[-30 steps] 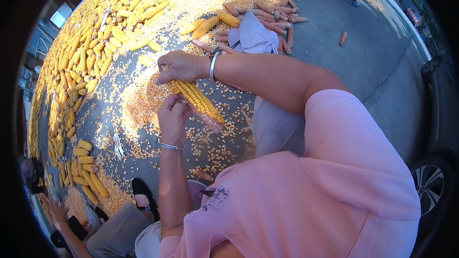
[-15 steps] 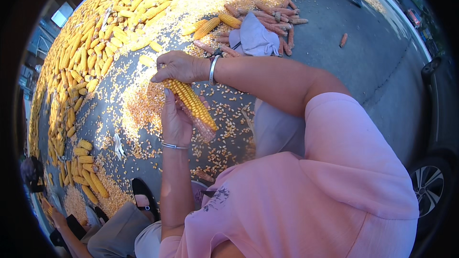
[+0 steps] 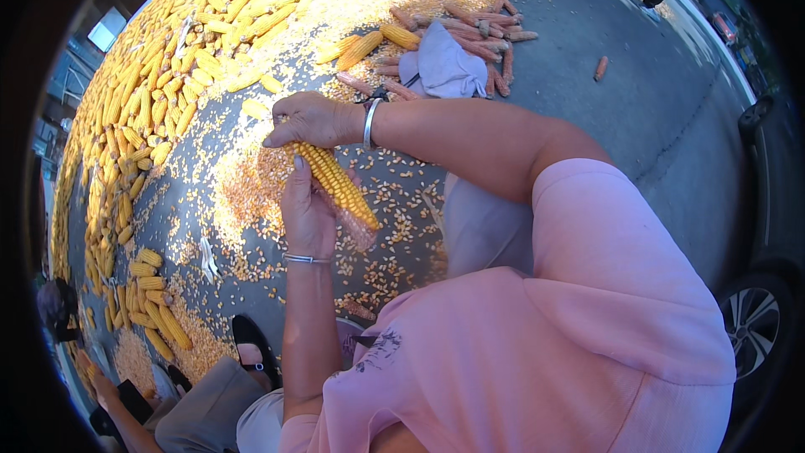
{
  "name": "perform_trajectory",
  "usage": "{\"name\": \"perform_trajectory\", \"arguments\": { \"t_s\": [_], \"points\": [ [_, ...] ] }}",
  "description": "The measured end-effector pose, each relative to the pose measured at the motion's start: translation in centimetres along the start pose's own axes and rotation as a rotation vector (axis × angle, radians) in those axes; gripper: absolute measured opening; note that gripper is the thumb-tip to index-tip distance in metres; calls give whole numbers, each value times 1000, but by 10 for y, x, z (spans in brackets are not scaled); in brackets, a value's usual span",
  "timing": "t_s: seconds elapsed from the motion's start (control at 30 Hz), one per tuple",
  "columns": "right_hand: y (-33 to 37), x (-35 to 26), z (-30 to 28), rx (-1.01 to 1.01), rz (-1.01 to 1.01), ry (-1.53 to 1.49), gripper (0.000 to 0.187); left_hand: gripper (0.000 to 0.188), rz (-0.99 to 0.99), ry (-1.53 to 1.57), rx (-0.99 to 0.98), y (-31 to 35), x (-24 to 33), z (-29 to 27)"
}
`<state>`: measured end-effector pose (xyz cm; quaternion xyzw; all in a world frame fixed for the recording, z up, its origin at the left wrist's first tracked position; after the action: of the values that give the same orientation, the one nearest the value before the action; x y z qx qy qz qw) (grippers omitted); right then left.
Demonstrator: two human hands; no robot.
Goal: The person sits on the ground and shucks corn cobs by hand, removing kernels and dropping them onto a large pile. The person handles multiple cobs one at a time, rotating them to remove kernels.
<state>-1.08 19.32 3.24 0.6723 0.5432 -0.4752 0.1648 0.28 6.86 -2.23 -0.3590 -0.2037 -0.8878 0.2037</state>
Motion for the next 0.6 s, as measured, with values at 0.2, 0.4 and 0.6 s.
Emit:
{"name": "perform_trajectory", "arguments": {
  "t_s": [0.2, 0.4, 0.6],
  "points": [
    [3, -5, -4, 46, -82, 29, 35, 42, 77, -137, 4, -4, -2, -13],
    [1, -10, -10, 24, 17, 57, 33, 46, 63, -21, -26, -3, 3, -7],
    [3, -8, 2, 56, -134, 177, 30, 44, 72, -75, 27, -5, -1, -11]
  ]
}}
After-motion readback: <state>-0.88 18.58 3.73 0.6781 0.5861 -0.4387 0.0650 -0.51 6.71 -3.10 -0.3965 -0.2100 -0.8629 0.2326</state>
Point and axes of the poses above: each hand's wrist, its own y-axis away from the middle knuckle, its own z-axis out of the palm, x = y × z, the point moved 7 cm from there along -y, towards the middle knuckle, and after that the axes turned 7 degrees about x, right-handed, at the moved point
